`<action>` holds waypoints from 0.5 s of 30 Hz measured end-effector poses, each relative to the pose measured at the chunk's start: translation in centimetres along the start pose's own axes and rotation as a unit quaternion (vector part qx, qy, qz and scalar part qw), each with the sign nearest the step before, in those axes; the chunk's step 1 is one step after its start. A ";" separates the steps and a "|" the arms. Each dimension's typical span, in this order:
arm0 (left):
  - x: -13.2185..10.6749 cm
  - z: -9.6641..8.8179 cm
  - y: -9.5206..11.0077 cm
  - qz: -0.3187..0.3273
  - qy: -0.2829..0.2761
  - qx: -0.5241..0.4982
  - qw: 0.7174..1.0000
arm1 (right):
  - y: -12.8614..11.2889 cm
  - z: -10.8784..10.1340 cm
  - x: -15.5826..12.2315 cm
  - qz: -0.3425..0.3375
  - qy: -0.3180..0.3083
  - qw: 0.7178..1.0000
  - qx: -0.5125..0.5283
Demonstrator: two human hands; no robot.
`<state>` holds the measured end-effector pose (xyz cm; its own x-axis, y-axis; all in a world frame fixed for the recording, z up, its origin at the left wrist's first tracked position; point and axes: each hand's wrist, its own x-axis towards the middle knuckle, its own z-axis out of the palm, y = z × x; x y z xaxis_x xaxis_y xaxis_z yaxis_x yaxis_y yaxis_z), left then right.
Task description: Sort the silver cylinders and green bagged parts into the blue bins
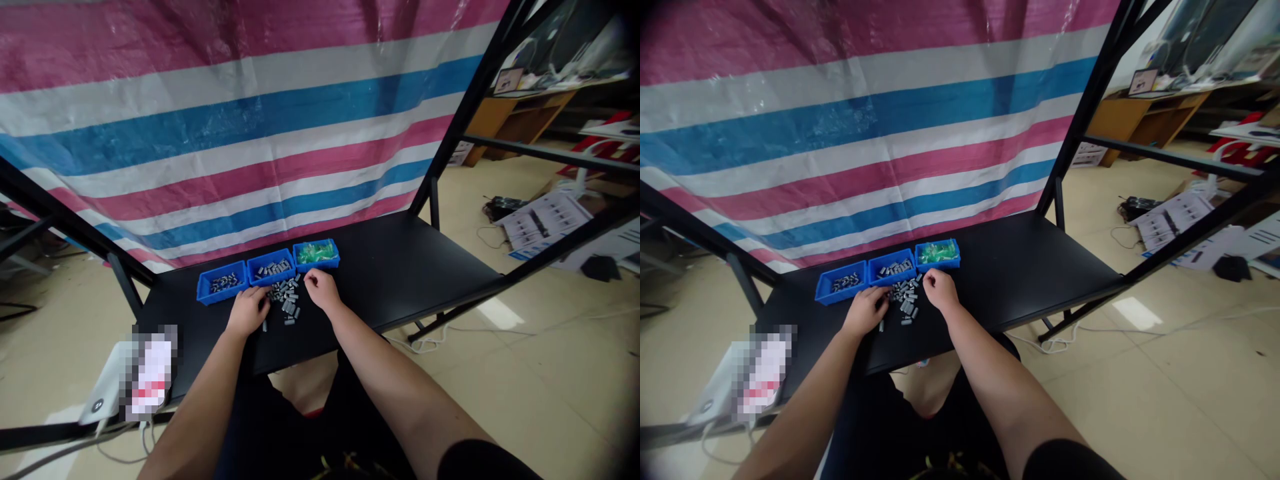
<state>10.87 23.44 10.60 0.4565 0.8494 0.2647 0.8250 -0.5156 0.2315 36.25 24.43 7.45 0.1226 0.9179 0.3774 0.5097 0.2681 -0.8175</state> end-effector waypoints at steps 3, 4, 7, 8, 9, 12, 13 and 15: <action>0.1 0.4 -0.2 -0.019 0.012 -0.001 1.000 | 0.0 0.0 0.0 -0.001 0.005 1.000 -0.002; 0.1 0.5 -0.3 -0.020 0.017 -0.003 1.000 | -0.1 0.0 0.0 -0.001 0.005 1.000 -0.002; 0.0 0.7 -0.6 -0.022 0.040 -0.018 0.999 | -0.1 0.0 0.0 0.001 0.001 1.000 -0.001; -0.1 0.8 -0.7 -0.021 0.053 -0.026 0.998 | -0.1 -0.1 0.0 0.002 0.001 1.000 -0.001; -0.1 1.0 -0.7 -0.018 0.066 -0.034 0.997 | -0.1 -0.1 0.0 0.003 0.000 1.000 -0.002; -0.3 1.3 -1.0 -0.004 0.096 -0.051 0.994 | -0.1 -0.1 0.0 0.005 -0.002 1.000 -0.004; -0.4 1.4 -1.1 -0.002 0.099 -0.051 0.994 | -0.1 -0.1 -0.1 0.005 -0.003 1.000 -0.004; -0.6 1.6 -1.3 -0.006 0.099 -0.051 0.994 | -0.1 -0.1 -0.1 0.005 -0.003 1.000 -0.006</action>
<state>10.10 23.78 8.66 0.3639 0.8224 0.4374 0.7877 -0.5223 0.3267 36.24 24.34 7.53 0.1222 0.9222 0.3668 0.5183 0.2559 -0.8160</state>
